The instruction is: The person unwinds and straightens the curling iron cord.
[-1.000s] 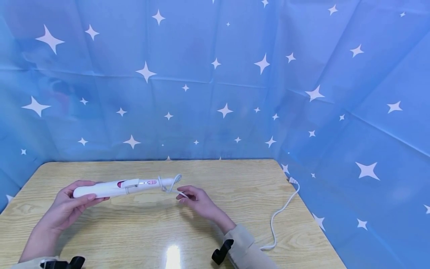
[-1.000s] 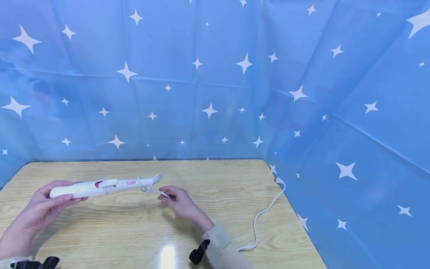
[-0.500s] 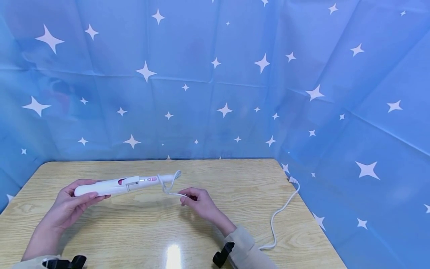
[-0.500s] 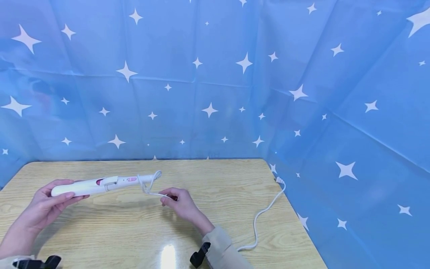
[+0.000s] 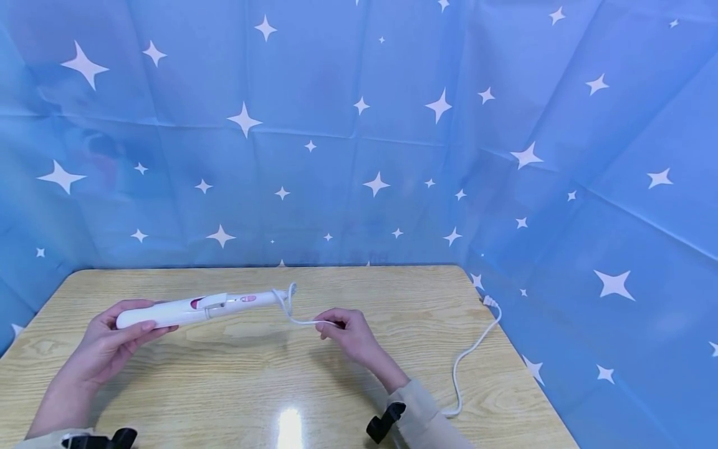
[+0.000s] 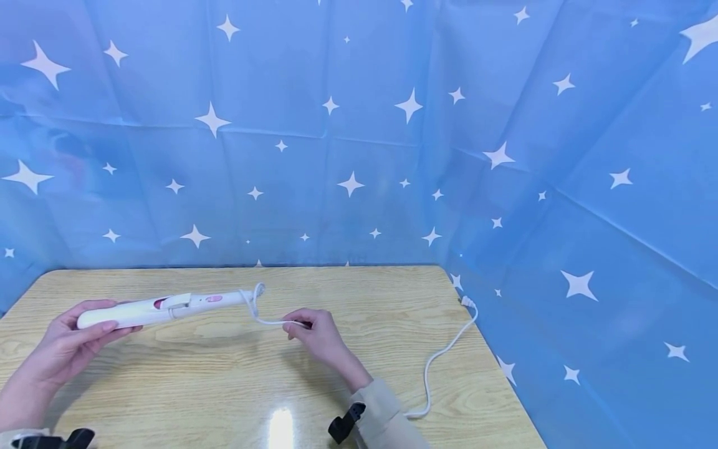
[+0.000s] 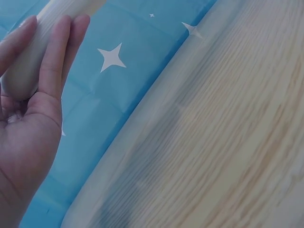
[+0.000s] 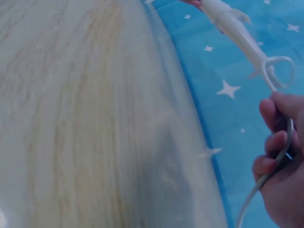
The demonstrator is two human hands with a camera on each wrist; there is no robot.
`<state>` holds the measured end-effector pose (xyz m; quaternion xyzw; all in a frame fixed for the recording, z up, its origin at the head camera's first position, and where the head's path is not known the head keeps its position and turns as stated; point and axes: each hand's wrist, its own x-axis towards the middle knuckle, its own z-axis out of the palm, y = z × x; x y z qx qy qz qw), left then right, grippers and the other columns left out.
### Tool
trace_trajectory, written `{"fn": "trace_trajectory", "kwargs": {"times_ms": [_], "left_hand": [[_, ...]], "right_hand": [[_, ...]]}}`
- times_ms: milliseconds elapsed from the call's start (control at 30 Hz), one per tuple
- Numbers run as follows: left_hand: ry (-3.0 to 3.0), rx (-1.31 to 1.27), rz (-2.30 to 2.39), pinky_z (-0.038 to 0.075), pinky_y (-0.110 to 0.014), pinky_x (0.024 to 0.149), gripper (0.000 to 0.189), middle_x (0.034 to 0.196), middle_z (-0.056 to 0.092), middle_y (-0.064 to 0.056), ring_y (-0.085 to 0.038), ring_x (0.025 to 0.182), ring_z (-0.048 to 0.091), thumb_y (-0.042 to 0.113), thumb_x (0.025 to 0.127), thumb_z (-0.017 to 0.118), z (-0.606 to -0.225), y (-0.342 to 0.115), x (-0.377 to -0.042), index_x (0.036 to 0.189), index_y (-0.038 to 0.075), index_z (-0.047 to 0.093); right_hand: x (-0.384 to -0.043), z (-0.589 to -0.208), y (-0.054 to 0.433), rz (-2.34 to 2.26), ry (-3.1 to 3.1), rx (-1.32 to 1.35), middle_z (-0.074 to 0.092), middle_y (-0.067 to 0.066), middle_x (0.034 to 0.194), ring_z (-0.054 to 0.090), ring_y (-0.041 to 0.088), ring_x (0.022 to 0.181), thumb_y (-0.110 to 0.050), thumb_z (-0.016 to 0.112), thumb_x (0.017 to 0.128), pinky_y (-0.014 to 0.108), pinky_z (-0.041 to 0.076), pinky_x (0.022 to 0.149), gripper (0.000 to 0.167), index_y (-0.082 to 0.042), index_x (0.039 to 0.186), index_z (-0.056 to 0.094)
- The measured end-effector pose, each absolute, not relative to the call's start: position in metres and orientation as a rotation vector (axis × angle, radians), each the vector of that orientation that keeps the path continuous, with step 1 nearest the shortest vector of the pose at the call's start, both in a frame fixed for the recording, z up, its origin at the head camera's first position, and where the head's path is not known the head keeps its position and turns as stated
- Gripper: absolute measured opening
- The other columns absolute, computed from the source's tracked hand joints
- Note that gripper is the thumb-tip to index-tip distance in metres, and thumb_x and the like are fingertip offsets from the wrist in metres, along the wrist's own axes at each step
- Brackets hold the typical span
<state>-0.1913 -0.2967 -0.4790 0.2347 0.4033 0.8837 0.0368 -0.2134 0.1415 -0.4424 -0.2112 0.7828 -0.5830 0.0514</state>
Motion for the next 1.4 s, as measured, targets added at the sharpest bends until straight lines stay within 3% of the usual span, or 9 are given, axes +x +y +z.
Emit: {"fn": "trace_trajectory", "kwargs": {"times_ms": [67, 300, 433, 633, 900, 1167, 1400], "left_hand": [[1.222, 0.733, 2.72, 0.059, -0.045, 0.093, 0.055, 0.129, 0.067, -0.019, -0.032, 0.115, 0.067, -0.031, 0.096, 0.031, -0.479, -0.298, -0.191, 0.129, -0.005, 0.066], [1.125, 0.781, 2.725, 0.057, -0.047, 0.096, 0.056, 0.13, 0.065, -0.022, -0.034, 0.117, 0.065, -0.032, 0.095, 0.026, -0.485, -0.308, -0.19, 0.131, -0.009, 0.063], [1.196, 0.803, 2.704, 0.058, -0.046, 0.095, 0.056, 0.129, 0.066, -0.021, -0.036, 0.114, 0.067, -0.032, 0.095, 0.027, -0.488, -0.31, -0.189, 0.131, -0.009, 0.063], [1.35, 0.77, 2.667, 0.06, -0.042, 0.092, 0.055, 0.126, 0.067, -0.016, -0.037, 0.106, 0.071, -0.032, 0.095, 0.032, -0.491, -0.31, -0.188, 0.129, -0.006, 0.065], [1.402, 0.725, 2.616, 0.059, -0.044, 0.093, 0.054, 0.126, 0.065, -0.012, -0.034, 0.108, 0.07, -0.033, 0.094, 0.034, -0.495, -0.315, -0.185, 0.129, -0.007, 0.066], [1.352, 0.778, 2.633, 0.06, -0.048, 0.091, 0.056, 0.128, 0.067, -0.016, -0.035, 0.109, 0.07, -0.034, 0.092, 0.032, -0.496, -0.322, -0.184, 0.129, -0.009, 0.065], [1.35, 0.821, 2.652, 0.06, -0.048, 0.09, 0.057, 0.129, 0.067, -0.017, -0.032, 0.113, 0.068, -0.034, 0.093, 0.03, -0.495, -0.332, -0.181, 0.131, -0.009, 0.063]], "right_hand": [[-0.217, -0.445, 0.148, -1.761, 2.4, -0.648, 0.069, 0.021, 0.082, 0.053, 0.012, 0.063, -0.005, 0.066, 0.1, 0.016, 0.037, 0.053, 0.017, 0.007, 0.109, 0.073], [-0.222, -0.441, 0.168, -1.783, 2.454, -0.634, 0.07, 0.02, 0.086, 0.066, 0.027, 0.077, -0.007, 0.066, 0.101, 0.024, 0.05, 0.06, 0.017, 0.005, 0.111, 0.074], [-0.223, -0.44, 0.173, -1.761, 2.458, -0.653, 0.069, 0.022, 0.087, 0.062, 0.019, 0.071, -0.009, 0.065, 0.102, 0.02, 0.044, 0.056, 0.019, 0.004, 0.113, 0.073], [-0.219, -0.435, 0.172, -1.746, 2.441, -0.72, 0.067, 0.012, 0.082, 0.048, 0.009, 0.061, -0.01, 0.064, 0.103, 0.018, 0.036, 0.051, 0.019, 0.004, 0.112, 0.073], [-0.219, -0.434, 0.168, -1.766, 2.447, -0.74, 0.067, 0.021, 0.083, 0.047, 0.011, 0.061, -0.009, 0.064, 0.103, 0.018, 0.037, 0.052, 0.019, 0.004, 0.113, 0.073], [-0.224, -0.433, 0.173, -1.845, 2.551, -0.589, 0.066, 0.006, 0.078, 0.054, 0.012, 0.065, -0.011, 0.066, 0.102, 0.022, 0.045, 0.06, 0.018, 0.002, 0.11, 0.074], [-0.233, -0.442, 0.176, -1.852, 2.571, -0.521, 0.066, 0.006, 0.077, 0.058, 0.012, 0.07, -0.012, 0.066, 0.102, 0.023, 0.048, 0.062, 0.019, 0.003, 0.11, 0.075]]}}
